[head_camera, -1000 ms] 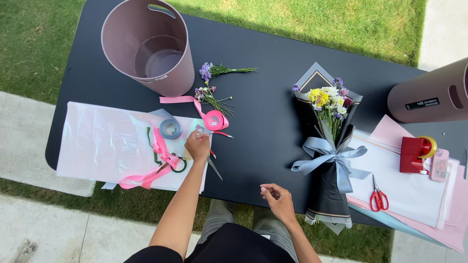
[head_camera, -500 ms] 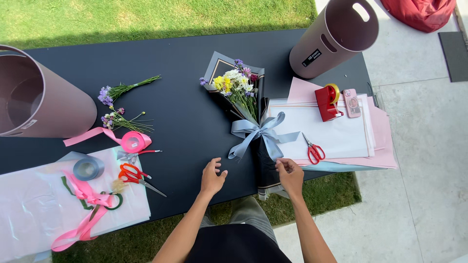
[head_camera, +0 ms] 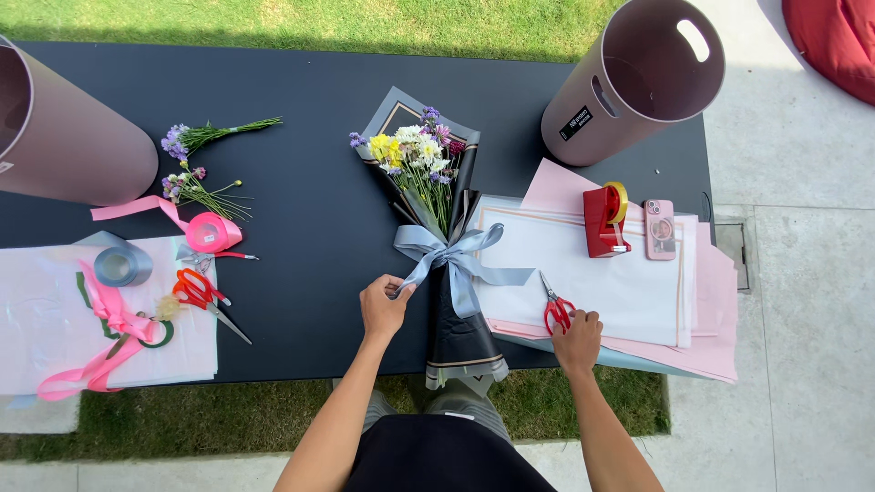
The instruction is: The person wraps a bouquet of flowers in black paper, secures the paper around the stems, and ties a light blue ribbon into a bow around the base of the bouquet before trimming the ribbon ends with scissors.
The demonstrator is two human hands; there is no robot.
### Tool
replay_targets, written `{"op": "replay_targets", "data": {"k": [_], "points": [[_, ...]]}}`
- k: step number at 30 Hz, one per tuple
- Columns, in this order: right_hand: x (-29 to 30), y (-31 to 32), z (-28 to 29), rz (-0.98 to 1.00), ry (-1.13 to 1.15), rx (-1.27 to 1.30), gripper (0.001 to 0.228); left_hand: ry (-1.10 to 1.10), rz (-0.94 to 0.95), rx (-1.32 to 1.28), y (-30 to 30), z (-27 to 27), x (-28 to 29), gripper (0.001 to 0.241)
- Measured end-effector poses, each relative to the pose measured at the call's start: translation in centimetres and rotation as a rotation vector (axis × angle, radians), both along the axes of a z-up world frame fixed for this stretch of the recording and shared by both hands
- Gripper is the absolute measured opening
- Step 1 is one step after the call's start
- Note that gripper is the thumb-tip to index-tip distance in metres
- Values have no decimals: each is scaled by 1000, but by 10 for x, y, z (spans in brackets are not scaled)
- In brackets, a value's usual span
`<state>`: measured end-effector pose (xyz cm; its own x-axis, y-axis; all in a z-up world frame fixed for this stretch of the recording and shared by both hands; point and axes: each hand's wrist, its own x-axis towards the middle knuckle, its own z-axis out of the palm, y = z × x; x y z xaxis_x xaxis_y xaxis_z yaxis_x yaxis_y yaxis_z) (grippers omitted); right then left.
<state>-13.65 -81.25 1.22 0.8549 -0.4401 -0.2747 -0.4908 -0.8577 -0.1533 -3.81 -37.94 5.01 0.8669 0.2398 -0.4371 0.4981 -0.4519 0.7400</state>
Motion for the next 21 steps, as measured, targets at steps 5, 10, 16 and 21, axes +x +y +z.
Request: {"op": "replay_targets", "data": {"k": [5,10,16,21], "points": [[12,-13,-16,147,27,48,35,197,357,-358,-2,13,0,33],[25,-10,15,-64,-41,593,46,289,558,-581,1,14,-4,48],[30,113,118,-275,-87,1324,55,293,513,-511,1,18,-11,42],[15,198,115,-205,134,1676,60,344,421,-478,8,23,-17,36]]}}
